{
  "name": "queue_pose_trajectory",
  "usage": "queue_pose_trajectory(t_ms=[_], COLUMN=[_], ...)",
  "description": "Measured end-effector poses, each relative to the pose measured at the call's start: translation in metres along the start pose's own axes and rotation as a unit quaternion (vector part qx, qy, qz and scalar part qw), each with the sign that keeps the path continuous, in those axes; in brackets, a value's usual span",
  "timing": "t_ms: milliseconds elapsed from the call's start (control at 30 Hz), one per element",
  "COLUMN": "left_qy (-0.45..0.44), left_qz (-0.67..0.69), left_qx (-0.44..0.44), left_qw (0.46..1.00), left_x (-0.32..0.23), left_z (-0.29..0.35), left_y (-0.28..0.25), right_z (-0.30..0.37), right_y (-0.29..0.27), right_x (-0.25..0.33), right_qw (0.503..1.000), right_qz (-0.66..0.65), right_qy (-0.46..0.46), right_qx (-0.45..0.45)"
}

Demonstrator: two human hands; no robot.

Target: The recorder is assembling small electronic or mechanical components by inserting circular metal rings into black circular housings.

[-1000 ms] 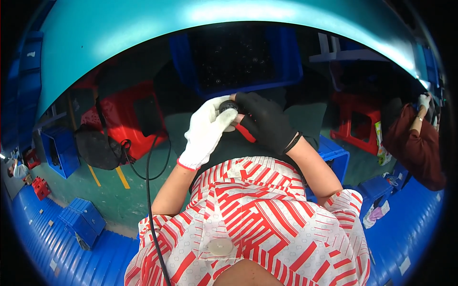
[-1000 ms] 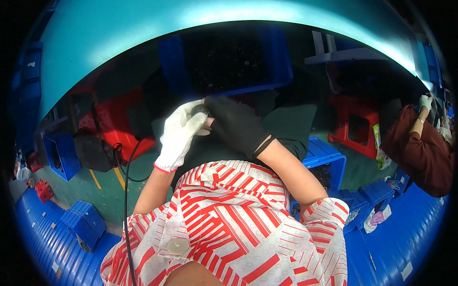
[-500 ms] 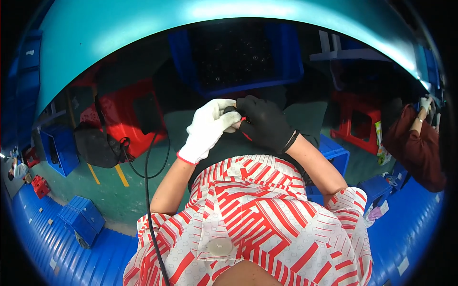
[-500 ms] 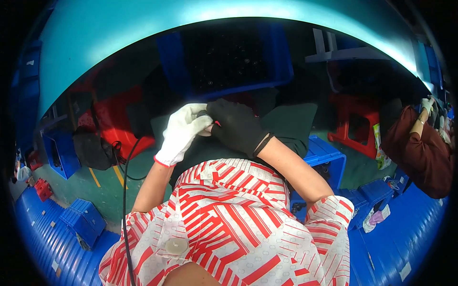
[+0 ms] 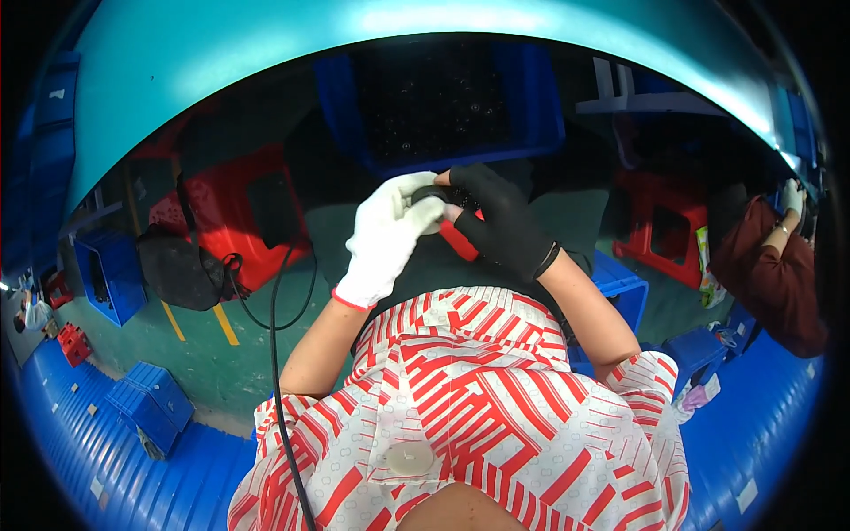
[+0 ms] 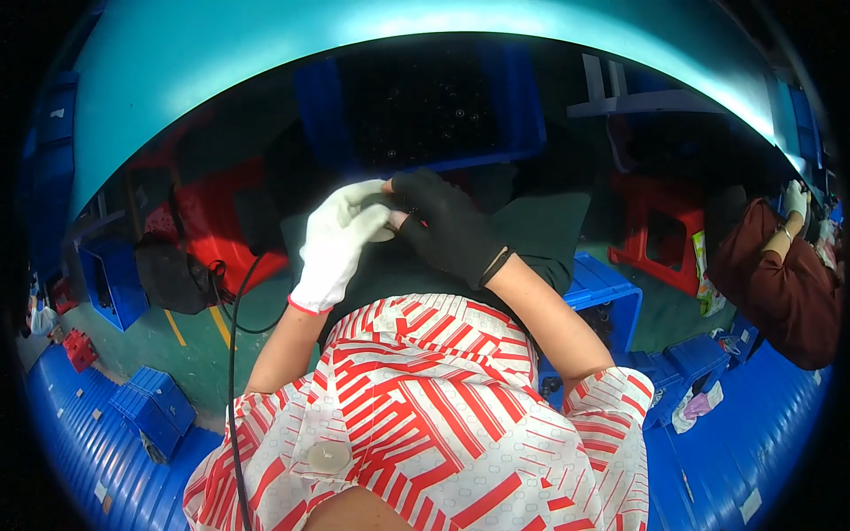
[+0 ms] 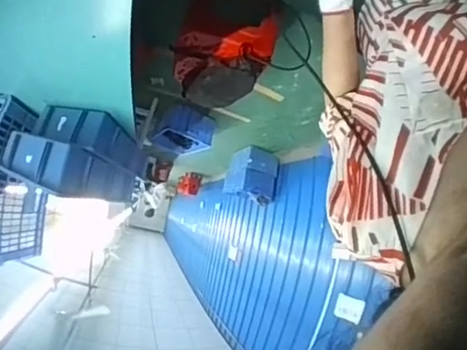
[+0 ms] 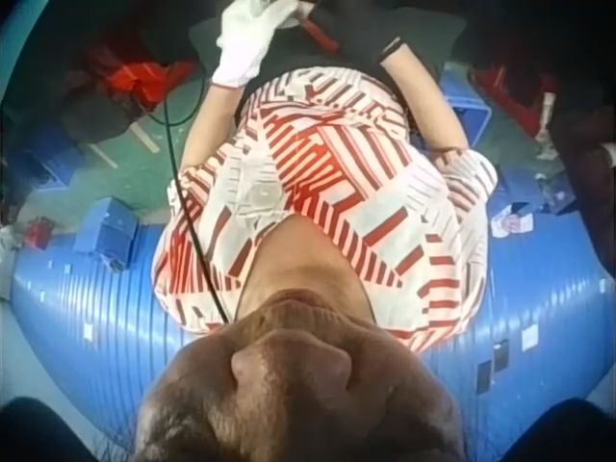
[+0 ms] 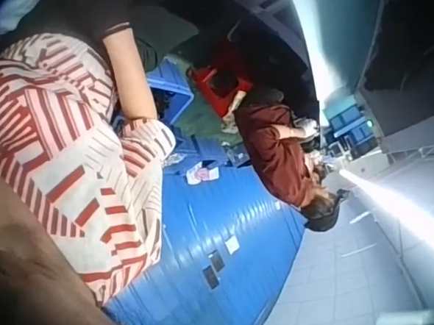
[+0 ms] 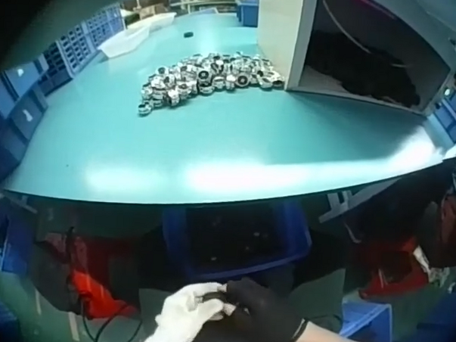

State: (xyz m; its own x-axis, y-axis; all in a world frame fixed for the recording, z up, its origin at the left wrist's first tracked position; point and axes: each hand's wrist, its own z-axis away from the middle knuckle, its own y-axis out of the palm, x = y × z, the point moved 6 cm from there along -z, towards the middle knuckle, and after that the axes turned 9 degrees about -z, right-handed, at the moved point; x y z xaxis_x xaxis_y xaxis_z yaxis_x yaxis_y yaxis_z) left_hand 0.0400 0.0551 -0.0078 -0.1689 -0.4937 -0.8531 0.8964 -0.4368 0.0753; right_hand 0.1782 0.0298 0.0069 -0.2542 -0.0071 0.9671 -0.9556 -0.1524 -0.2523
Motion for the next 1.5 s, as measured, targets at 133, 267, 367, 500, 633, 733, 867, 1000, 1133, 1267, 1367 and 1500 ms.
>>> queue_pose_trajectory(t_ms=[133, 267, 367, 500, 633, 733, 867, 1000, 1133, 1267, 1367, 1500], left_qy=[-0.013, -0.03, -0.031, -0.043, -0.053, -0.052, -0.055, -0.078, -0.045, -0.027, -0.018, -0.019], left_qz=[0.216, 0.141, 0.1, 0.105, 0.103, 0.053, -0.006, 0.011, -0.001, -0.028, 0.023, 0.07], left_qx=[0.022, -0.008, -0.002, -0.004, 0.019, -0.007, -0.025, -0.005, 0.02, 0.031, 0.004, 0.015], left_qw=[0.976, 0.99, 0.994, 0.994, 0.993, 0.997, 0.998, 0.997, 0.999, 0.999, 1.0, 0.997], left_x=[0.012, 0.013, 0.011, 0.01, 0.019, 0.012, 0.012, 0.014, 0.011, 0.004, 0.003, 0.003], left_z=[-0.004, 0.0, -0.001, -0.002, -0.001, 0.001, -0.001, -0.004, -0.006, -0.003, 0.0, 0.001], left_y=[0.0, -0.001, -0.003, -0.002, 0.0, 0.0, -0.002, -0.002, -0.006, -0.004, 0.0, 0.004], right_z=[-0.005, -0.005, -0.007, -0.008, -0.006, -0.006, -0.005, -0.002, -0.002, -0.003, -0.001, -0.003], right_y=[0.002, 0.007, 0.002, 0.005, 0.011, 0.011, 0.014, 0.013, 0.01, 0.008, 0.009, 0.005], right_x=[0.011, 0.006, 0.004, 0.009, 0.001, -0.002, 0.0, -0.005, -0.007, -0.007, -0.013, 0.002], right_qw=[0.999, 0.99, 0.989, 0.99, 0.984, 0.991, 0.985, 0.992, 0.998, 0.998, 1.0, 0.987], right_qz=[0.041, 0.136, 0.138, 0.13, 0.164, 0.116, 0.159, 0.125, 0.057, 0.022, 0.016, 0.14], right_qy=[-0.021, -0.023, -0.033, -0.045, -0.047, -0.053, -0.068, -0.03, -0.003, -0.004, 0.006, -0.076], right_qx=[-0.02, 0.017, 0.04, 0.037, 0.04, 0.033, 0.028, 0.016, 0.025, 0.053, 0.02, -0.028])
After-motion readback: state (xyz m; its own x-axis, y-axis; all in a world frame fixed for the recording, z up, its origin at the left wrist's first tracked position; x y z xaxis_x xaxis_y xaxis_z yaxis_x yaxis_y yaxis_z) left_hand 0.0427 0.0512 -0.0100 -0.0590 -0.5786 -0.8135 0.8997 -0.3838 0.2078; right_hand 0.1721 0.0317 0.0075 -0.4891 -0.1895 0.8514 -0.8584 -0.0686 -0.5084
